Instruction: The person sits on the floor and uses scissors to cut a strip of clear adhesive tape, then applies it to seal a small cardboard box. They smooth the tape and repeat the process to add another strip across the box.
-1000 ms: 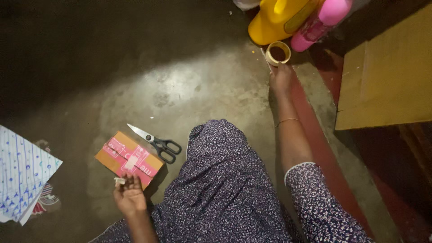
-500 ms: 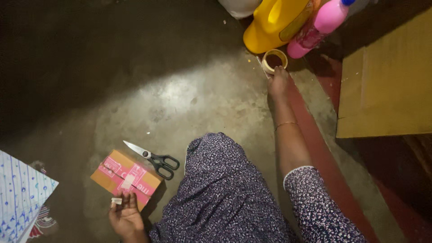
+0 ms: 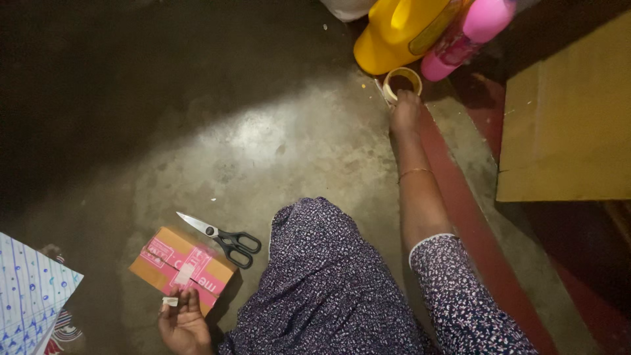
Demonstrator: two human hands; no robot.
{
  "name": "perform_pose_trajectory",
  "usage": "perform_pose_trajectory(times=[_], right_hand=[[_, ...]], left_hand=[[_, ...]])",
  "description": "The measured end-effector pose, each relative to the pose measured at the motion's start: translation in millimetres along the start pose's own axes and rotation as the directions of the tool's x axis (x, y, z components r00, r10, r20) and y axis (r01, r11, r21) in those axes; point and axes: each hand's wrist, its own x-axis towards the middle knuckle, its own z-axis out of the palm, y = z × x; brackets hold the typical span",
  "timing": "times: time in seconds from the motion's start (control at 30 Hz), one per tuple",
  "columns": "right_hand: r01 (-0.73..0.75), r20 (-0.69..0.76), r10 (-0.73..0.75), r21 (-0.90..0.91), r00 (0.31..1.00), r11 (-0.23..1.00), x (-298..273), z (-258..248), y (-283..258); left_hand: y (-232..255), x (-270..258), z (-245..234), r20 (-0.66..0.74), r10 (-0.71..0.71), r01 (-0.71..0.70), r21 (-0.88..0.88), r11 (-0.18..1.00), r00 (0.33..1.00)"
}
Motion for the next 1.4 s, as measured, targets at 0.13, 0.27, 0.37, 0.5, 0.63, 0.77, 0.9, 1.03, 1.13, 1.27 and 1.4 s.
perform_pose_trajectory(times=[0.13,0.27,0.37,0.5,0.63,0.77,0.9,1.03,1.13,1.27,1.4], right_hand=[[0.013,0.019,-0.014,0.038,1.000,0.999,-1,4,2],[0.012,0.018,-0.012,0.006,1.000,1.000,-2,5,3],[0.019,0.042,-0.018,-0.029,0.999,0.999,0,3,4],[0.026,0.034,-0.025,-0.033,0.999,0.999,1,-3,1],[0.018,0.022,-0.017,-0.014,1.000,1.000,0,-12,-2],[0.035,0.019,-0.035,-0.003,0.999,0.999,2,-22,-8],[0.019,0.014,-0.019,0.028,1.000,0.999,1,-34,-17],[-0.015,0.026,0.014,0.017,1.000,1.000,-6,-47,-26],[-0.003,0.027,0.003,0.003,1.000,1.000,-9,-48,-26],[0.068,0.004,-0.068,0.007,0.998,0.998,-9,-40,-18],[0.118,-0.066,-0.115,0.031,0.991,0.993,-8,-34,-15]], left_hand=[[-2,0,-2,-0.027,0.004,-0.005,-0.011,1.000,1.000],[-2,2,-6,-0.049,-0.012,0.009,-0.052,0.999,0.999],[-3,2,-7,-0.044,0.001,-0.003,-0.039,0.999,0.999],[-2,2,-7,-0.054,-0.015,0.013,-0.021,1.000,0.998],[-4,2,-6,-0.063,0.014,-0.014,0.009,1.000,0.998],[-4,2,-5,-0.068,0.021,-0.018,0.035,0.999,0.997],[-3,1,-4,-0.061,0.010,-0.009,0.023,1.000,0.998],[-2,-1,1,-0.030,0.019,-0.018,0.024,1.000,0.999],[1,-4,15,-0.041,0.012,-0.011,0.023,1.000,0.999],[-7,2,63,-0.013,0.050,-0.046,0.198,0.979,0.999],[-45,28,142,0.075,-0.057,0.042,0.192,0.980,0.996]])
